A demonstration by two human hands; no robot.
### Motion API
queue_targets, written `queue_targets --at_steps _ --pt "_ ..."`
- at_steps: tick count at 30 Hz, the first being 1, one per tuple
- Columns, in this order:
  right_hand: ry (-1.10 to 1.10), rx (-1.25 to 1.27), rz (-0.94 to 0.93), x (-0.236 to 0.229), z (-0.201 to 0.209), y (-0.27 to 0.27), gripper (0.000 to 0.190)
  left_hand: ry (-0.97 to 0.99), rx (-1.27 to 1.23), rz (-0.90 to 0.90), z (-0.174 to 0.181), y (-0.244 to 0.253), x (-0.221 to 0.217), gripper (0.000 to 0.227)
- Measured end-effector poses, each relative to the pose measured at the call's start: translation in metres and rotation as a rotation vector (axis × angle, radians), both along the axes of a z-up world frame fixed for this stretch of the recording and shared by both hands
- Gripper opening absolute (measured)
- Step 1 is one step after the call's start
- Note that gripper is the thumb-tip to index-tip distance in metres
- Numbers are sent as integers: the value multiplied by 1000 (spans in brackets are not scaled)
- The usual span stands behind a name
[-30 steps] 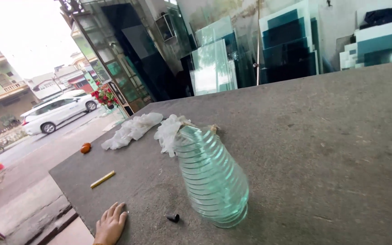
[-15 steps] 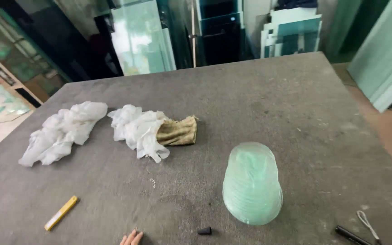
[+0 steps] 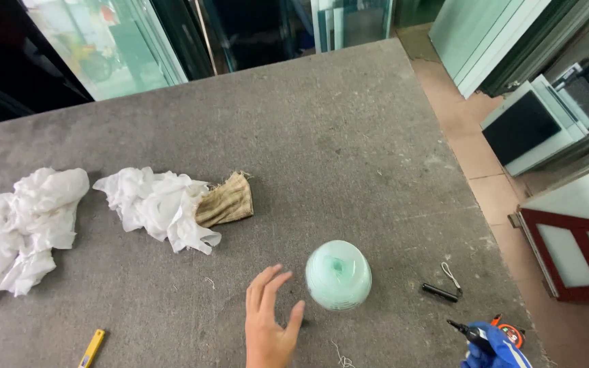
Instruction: Assembling a glass sculpture by applying adhesive to individual glass discs and stacking them in a precise alignment.
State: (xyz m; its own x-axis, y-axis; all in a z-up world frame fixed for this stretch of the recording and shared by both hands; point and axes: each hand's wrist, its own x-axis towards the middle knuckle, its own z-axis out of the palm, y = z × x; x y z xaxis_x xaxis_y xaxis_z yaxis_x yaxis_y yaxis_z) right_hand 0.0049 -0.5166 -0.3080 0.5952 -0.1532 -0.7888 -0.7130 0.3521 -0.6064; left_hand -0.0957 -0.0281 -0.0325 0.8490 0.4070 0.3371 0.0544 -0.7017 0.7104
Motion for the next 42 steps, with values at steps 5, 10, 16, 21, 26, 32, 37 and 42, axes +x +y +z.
queue_targets --at_steps 5,10,16,21,26,32,37,42 --pt "-290 257 229 35 64 50 41 112 48 -248 46 -2 52 50" --pt "-448 378 280 52 185 129 35 220 93 -336 31 4 77 52" --pt "-376 86 410 74 262 186 37 139 173 -390 25 14 93 26" --pt "-735 -415 813 76 323 237 28 44 44 -151 5 42 60 31" --pt "-1021 -650 998 77 317 258 28 81 -92 27 3 66 21 27" --pt "-1001 -670 986 73 320 266 25 84 -132 37 -2 57 4 23" --pt "-593 -417 750 70 319 267 28 169 -114 15 -36 53 -5 25" --pt "-678 -220 642 68 311 257 32 420 -206 350 -136 65 -12 27"
